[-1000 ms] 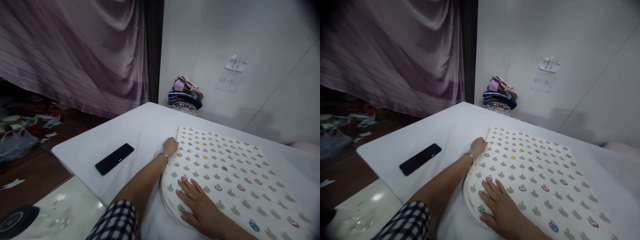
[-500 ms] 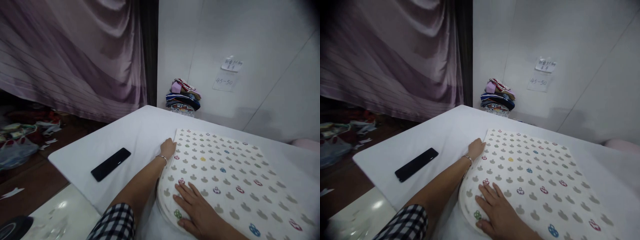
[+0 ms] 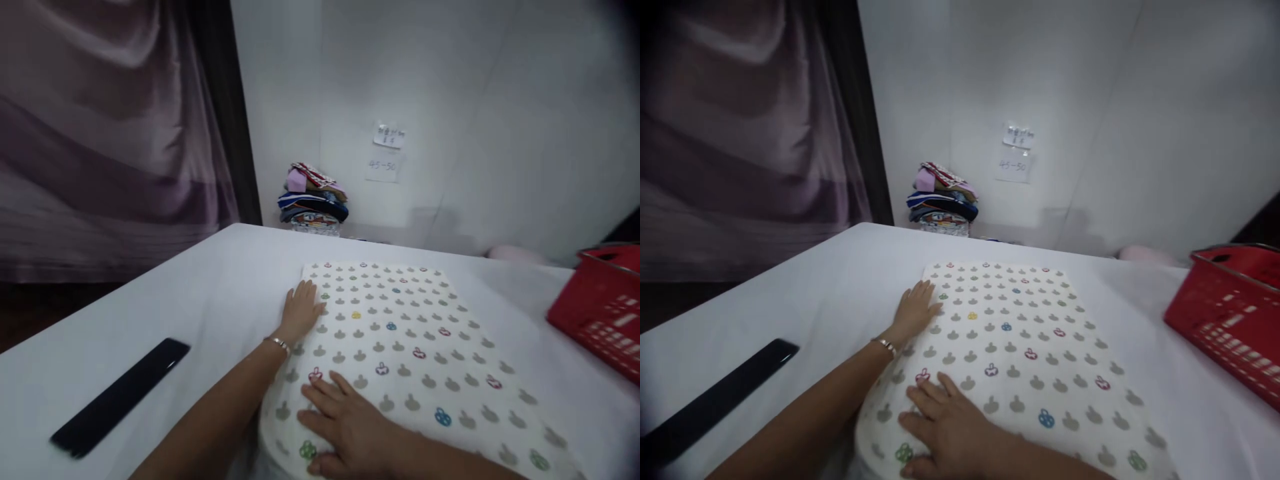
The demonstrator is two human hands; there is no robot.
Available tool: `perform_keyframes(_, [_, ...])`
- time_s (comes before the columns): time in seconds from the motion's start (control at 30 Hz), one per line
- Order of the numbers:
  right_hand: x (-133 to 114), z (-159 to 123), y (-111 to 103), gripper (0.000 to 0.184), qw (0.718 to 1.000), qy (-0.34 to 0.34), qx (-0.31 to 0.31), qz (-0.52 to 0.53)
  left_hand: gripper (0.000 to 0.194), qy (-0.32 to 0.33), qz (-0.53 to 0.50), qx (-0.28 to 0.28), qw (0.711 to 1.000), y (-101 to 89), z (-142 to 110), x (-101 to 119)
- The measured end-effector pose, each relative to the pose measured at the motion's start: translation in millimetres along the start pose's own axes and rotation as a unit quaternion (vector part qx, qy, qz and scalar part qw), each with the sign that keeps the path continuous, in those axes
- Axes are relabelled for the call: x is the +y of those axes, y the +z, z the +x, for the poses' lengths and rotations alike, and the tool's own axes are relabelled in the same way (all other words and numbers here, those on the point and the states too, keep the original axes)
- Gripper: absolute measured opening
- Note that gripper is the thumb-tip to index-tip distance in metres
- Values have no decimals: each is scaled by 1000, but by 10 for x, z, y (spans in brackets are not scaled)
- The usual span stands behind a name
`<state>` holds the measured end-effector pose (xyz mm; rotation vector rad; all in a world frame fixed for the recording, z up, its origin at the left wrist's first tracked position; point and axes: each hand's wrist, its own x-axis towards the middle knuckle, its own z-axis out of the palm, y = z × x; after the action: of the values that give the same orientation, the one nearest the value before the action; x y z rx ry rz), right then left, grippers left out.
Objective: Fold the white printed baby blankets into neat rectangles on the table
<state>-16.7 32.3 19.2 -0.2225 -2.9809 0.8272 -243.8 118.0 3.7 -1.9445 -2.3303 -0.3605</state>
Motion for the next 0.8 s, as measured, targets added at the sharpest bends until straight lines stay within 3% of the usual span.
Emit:
perform_keyframes(0.17, [-20,-19,-41,64,1000,0,4,23,64,-15,1,-60,998,146,-20,-50])
perform_keyframes(0.27, [29,-96,-215,61,997,21,-9,69,66,-9,11,-54,998,149,-12,-68])
perform_keyframes(0.33, [179,-197,-410,60,994,77,3,82,66,-14,11,-58,998,139,-3,-64])
perform_keyframes(0.47, [865,-497,-872,59,959,263,104,9,69,-23,2,-70,997,148,18,-58])
perform_keyframes(0.6, [1834,-791,-1249,63,875,445,163,-101,71,-22,10,-72,997,200,44,-86])
perform_keyframes(0.7, [2460,-927,-1450,63,828,506,182,-156,72,-21,25,-75,997,231,60,-111])
perform_keyframes(0.8, [2907,-1009,-1571,60,810,531,189,-164,72,-22,32,-81,996,232,66,-113])
